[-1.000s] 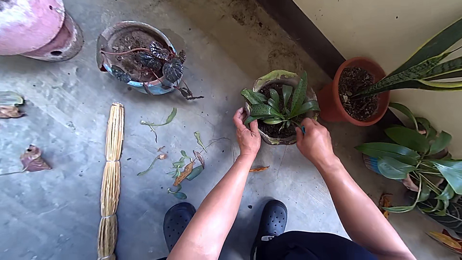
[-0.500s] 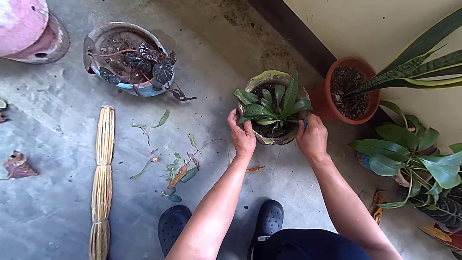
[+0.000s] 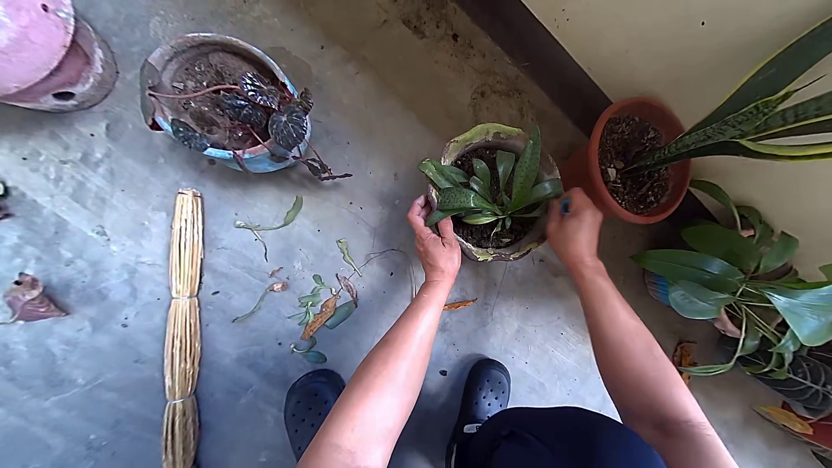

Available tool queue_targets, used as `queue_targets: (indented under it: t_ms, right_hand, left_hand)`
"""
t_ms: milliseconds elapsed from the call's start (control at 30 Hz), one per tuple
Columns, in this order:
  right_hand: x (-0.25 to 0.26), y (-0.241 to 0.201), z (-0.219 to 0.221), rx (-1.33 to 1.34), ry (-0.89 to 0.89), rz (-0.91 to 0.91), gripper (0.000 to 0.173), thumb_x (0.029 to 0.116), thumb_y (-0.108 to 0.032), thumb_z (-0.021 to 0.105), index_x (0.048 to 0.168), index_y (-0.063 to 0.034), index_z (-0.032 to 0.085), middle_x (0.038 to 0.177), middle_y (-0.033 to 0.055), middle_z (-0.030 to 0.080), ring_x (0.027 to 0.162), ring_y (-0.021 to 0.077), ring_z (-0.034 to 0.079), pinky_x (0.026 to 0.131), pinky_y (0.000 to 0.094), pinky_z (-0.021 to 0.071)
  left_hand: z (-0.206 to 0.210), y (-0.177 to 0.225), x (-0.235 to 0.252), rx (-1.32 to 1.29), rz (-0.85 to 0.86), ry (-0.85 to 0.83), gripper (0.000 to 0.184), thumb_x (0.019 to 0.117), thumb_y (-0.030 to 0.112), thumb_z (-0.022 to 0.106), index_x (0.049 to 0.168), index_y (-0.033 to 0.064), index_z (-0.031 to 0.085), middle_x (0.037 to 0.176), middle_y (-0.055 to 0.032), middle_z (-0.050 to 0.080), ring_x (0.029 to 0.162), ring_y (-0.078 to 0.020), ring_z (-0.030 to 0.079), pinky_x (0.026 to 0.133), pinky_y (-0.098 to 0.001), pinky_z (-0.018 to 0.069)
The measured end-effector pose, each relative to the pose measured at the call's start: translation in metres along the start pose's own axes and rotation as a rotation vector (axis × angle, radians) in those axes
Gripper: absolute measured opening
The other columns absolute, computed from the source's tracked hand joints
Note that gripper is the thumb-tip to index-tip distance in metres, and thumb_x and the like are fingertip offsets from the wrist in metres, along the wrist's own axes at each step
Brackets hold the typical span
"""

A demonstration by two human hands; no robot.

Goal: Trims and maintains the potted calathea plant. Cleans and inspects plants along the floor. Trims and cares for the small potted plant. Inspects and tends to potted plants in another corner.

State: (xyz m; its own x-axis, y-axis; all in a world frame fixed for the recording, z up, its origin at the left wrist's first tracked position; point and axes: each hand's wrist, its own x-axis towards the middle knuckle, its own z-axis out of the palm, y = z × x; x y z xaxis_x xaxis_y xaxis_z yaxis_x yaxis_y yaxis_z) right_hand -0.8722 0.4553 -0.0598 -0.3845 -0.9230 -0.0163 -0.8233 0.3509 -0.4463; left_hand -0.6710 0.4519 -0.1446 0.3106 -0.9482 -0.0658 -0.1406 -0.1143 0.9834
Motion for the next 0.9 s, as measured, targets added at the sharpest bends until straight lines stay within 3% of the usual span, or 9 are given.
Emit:
queue_targets:
  t_ms: [100,233,333,400,433,533,667,767,900]
  right_hand:
    - [0.009,0.023,-0.004,0.412,0.050,0.313,0.018,0.0975,-0.021,0.069,0.100,-0.0041,0.064,0.077,0.0051,0.062,0.056,0.0119,0.056,0.053,0.0301,0.0508]
    - [-0.005,0.009,-0.009,-0.033,0.129,-0.134,0.022,0.1004,-0.016,0.062,0.096,0.0057,0.066,0.089,0.0203,0.067,0.079,0.0314,0.067,0.072,0.0476,0.0547]
    - [0.001,0.009,0.001,-0.070,0.068,-0.153,0.022,0.1001,-0.014,0.060,0.096,0.0066,0.065,0.094,0.0232,0.068,0.084,0.0361,0.069,0.076,0.0521,0.0561]
    - [0.018,0.009,-0.016,0.101,-0.045,0.048,0.022,0.0988,-0.017,0.064,0.103,0.0039,0.067,0.090,0.0174,0.068,0.077,0.0266,0.066,0.071,0.0460,0.0542]
    - [0.024,0.015,-0.024,0.229,-0.079,0.147,0.020,0.0980,-0.021,0.067,0.104,-0.0014,0.066,0.086,0.0095,0.066,0.066,0.0163,0.061,0.060,0.0354,0.0523]
    - [0.040,0.015,-0.050,0.386,-0.076,0.141,0.019,0.0954,-0.022,0.073,0.102,-0.0071,0.064,0.079,0.0006,0.064,0.053,0.0056,0.052,0.048,0.0243,0.0458]
    - [0.062,-0.009,-0.082,0.116,-0.078,-0.120,0.027,0.0949,-0.030,0.073,0.102,-0.0047,0.068,0.084,0.0070,0.066,0.065,0.0121,0.059,0.062,0.0359,0.0517]
    - [0.086,-0.035,-0.084,0.029,-0.142,-0.230,0.026,0.0948,-0.031,0.073,0.102,-0.0068,0.068,0.086,0.0077,0.067,0.065,0.0141,0.063,0.063,0.0380,0.0557]
    - [0.105,-0.082,-0.095,-0.175,-0.231,-0.355,0.022,0.0944,-0.026,0.073,0.102,-0.0054,0.072,0.096,0.0166,0.070,0.085,0.0307,0.066,0.076,0.0570,0.0506]
  left_hand:
    - [-0.004,0.001,-0.002,0.004,-0.028,-0.049,0.048,0.1090,0.024,0.048,0.150,0.0021,0.038,0.141,-0.0141,0.060,0.128,-0.0182,0.061,0.108,-0.0382,0.0492]
    - [-0.002,-0.001,0.001,-0.005,0.005,-0.013,0.047,0.1069,0.020,0.049,0.147,-0.0022,0.041,0.136,-0.0146,0.063,0.126,-0.0145,0.062,0.108,-0.0327,0.0490]
    - [-0.005,0.002,-0.001,0.019,-0.004,-0.059,0.047,0.1084,0.020,0.049,0.150,0.0003,0.039,0.141,-0.0152,0.060,0.128,-0.0168,0.061,0.109,-0.0355,0.0486]
    - [-0.008,0.004,0.003,0.032,-0.018,-0.089,0.050,0.1066,0.019,0.054,0.150,0.0014,0.039,0.141,-0.0163,0.060,0.128,-0.0197,0.061,0.109,-0.0385,0.0489]
    - [-0.010,0.005,0.005,0.034,-0.026,-0.110,0.053,0.1037,0.017,0.059,0.151,0.0020,0.039,0.141,-0.0165,0.060,0.128,-0.0202,0.062,0.109,-0.0386,0.0494]
    - [-0.016,0.006,0.020,0.122,0.004,-0.168,0.073,0.0899,0.012,0.074,0.153,0.0017,0.037,0.143,-0.0190,0.057,0.127,-0.0259,0.061,0.107,-0.0421,0.0514]
    - [-0.026,0.018,0.016,0.337,0.196,-0.069,0.076,0.0823,0.016,0.080,0.149,0.0039,0.045,0.139,-0.0208,0.056,0.122,-0.0368,0.057,0.100,-0.0493,0.0506]
    - [-0.023,0.038,-0.008,0.172,0.254,0.022,0.066,0.0855,0.012,0.074,0.142,-0.0018,0.044,0.137,-0.0219,0.054,0.112,-0.0284,0.060,0.086,-0.0395,0.0535]
    - [-0.013,0.072,-0.022,-0.161,-0.110,-0.188,0.085,0.0873,0.011,0.074,0.157,0.0003,0.026,0.158,-0.0225,0.038,0.137,-0.0291,0.052,0.109,-0.0443,0.0506]
